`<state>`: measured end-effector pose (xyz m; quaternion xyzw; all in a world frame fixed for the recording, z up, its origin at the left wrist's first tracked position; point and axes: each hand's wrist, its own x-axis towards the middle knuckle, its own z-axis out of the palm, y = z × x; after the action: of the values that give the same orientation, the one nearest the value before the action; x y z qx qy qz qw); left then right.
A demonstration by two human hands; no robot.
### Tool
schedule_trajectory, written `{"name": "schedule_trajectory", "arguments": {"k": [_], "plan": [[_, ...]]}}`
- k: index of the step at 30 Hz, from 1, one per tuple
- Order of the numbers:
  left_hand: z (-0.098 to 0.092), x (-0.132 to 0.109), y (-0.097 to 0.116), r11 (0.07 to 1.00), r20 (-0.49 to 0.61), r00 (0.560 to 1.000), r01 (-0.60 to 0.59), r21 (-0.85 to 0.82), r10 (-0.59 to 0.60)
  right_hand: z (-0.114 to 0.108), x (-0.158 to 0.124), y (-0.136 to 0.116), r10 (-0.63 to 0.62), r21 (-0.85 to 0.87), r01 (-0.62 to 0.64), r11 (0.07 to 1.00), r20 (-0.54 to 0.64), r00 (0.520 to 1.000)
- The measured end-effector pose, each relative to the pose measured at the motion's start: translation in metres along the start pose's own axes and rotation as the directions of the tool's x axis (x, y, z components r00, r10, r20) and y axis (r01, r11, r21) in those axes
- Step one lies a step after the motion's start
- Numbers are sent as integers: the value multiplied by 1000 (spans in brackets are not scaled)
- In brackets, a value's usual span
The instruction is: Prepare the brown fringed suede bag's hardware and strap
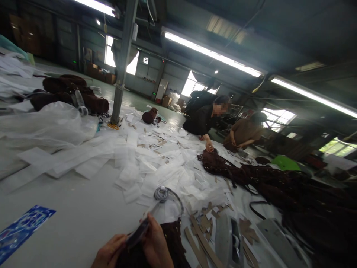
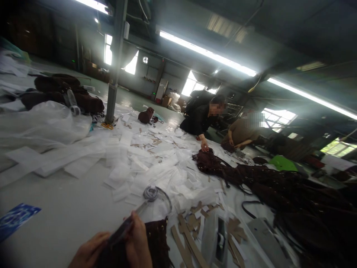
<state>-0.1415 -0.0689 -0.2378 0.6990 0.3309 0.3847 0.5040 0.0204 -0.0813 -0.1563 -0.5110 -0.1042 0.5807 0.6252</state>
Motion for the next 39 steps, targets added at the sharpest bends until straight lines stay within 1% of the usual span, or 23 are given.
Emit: {"name": "schedule_trajectory", "arguments": {"k": [2,4,7,10,12,13,15,16,17,18,20,22,25,27,29,31,34,37,39], "plan": [[-3,3,-4,1000,55,998,-17,6,16,0,4,-5,-9,111,10,994,-16,1000],[-6,6,-2,1000,92,996,10,11,-11,-2,5,-11,-50,137,51,989,-5,999],[-10,10,8,999,126,991,45,9,-46,-6,4,-27,-94,174,90,981,14,995],[-12,12,17,998,165,985,57,-5,-55,-9,3,-43,-216,168,218,961,-32,976],[-11,13,18,998,178,982,65,-15,-61,-11,1,-46,-277,138,278,950,-28,960],[-10,12,18,998,179,982,66,-21,-62,-12,-1,-42,-261,119,258,959,7,965],[-8,12,16,997,173,983,68,-35,-61,-13,-7,-28,-131,59,124,991,141,981],[-8,12,15,997,179,982,70,-43,-61,-14,-10,-19,-50,19,47,999,216,975],[-8,12,14,996,190,980,71,-50,-60,-14,-12,-10,4,-13,-1,1000,276,961],[-8,13,13,996,200,978,72,-56,-59,-14,-14,-2,31,-32,-22,999,320,947],[-8,13,14,996,210,976,72,-56,-59,-12,-15,6,17,-18,-11,1000,361,932],[-8,13,15,996,190,980,77,-49,-66,-11,-14,3,-17,19,11,1000,349,937],[-8,14,16,995,163,983,98,-37,-91,-11,-12,-11,-40,23,34,999,313,949],[-8,15,17,993,175,979,113,-32,-106,-14,-11,-18,-52,16,49,999,310,949],[-8,16,18,992,194,975,120,-31,-112,-17,-10,-20,-77,19,75,997,310,948],[-9,16,19,994,204,974,107,-29,-99,-20,-6,-17,-126,-39,141,989,264,956],[-9,15,19,998,208,977,59,-15,-55,-20,3,-7,-224,-215,253,943,148,963],[-9,13,20,999,198,979,47,11,-48,-12,4,-3,-308,-311,317,896,79,948],[-9,11,20,998,170,984,55,30,-59,-6,-7,-8,-367,-351,360,865,47,929]]}}
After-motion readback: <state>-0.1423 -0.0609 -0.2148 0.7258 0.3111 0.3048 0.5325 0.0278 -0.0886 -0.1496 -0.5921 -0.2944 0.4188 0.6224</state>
